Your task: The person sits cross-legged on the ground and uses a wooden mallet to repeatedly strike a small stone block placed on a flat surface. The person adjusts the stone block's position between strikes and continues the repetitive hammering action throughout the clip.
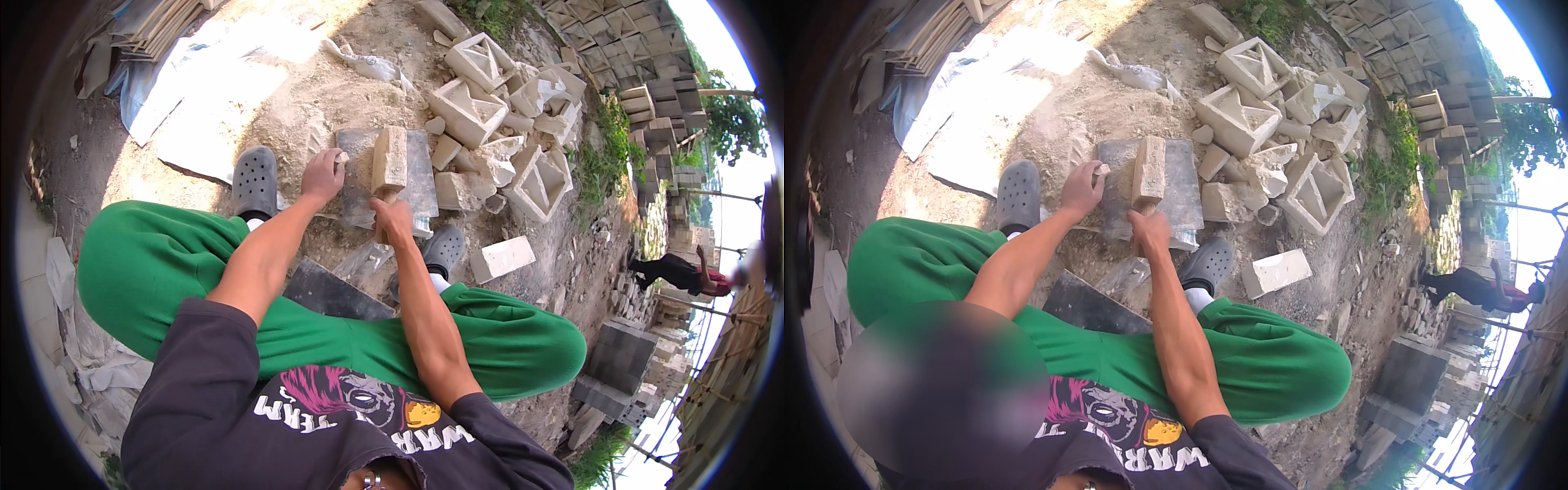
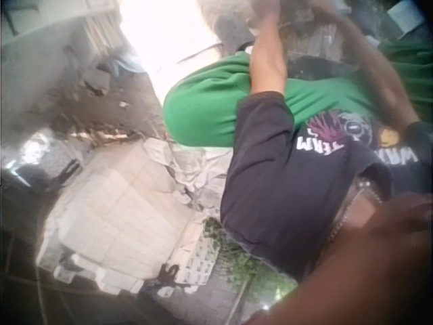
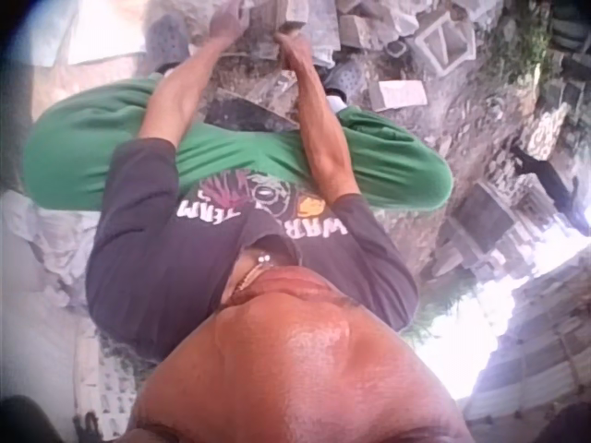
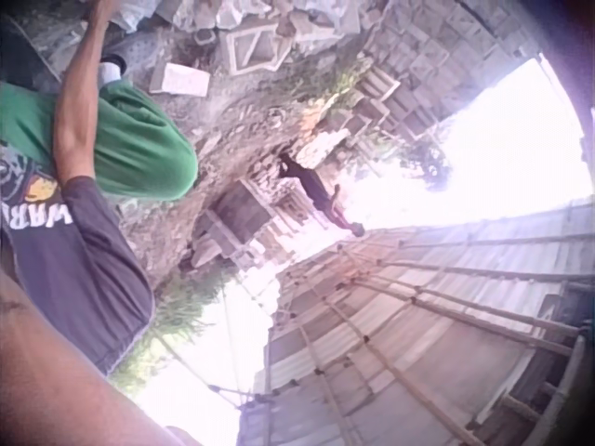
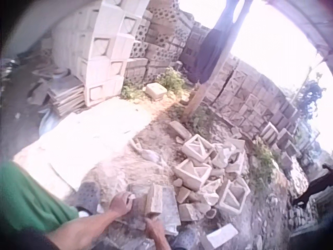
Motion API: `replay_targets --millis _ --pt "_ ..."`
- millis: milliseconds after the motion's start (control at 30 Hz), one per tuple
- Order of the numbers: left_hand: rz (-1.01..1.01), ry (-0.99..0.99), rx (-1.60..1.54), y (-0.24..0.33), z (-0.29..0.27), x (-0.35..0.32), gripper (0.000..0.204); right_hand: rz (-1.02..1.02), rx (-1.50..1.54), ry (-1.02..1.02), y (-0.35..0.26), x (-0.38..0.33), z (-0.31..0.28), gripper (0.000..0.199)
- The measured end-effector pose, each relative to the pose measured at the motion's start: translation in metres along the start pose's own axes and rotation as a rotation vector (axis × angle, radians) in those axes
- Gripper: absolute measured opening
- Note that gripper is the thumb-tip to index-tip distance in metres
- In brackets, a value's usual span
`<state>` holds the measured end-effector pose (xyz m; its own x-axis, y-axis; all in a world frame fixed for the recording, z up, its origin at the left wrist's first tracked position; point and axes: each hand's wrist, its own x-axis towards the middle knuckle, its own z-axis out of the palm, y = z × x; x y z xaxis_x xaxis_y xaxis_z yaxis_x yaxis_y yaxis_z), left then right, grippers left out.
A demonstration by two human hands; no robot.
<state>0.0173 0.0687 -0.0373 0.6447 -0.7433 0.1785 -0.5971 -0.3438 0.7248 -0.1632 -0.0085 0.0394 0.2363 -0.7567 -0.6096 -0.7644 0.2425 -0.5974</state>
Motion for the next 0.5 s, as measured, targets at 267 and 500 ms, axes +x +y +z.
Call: replay_targets --millis 267,500 --pt "-0.125 0.007 -0.023 0.003 -0.001 -0.025 0.031 -0.183 0.073 0.077 -0.001 -0.007 -0.003 0.030" --pt "-0.194 0.075 0.042 -0.005 0.003 -0.032 0.031 0.042 -0.052 -0.031 0.029 0.001 0.003 0.049"
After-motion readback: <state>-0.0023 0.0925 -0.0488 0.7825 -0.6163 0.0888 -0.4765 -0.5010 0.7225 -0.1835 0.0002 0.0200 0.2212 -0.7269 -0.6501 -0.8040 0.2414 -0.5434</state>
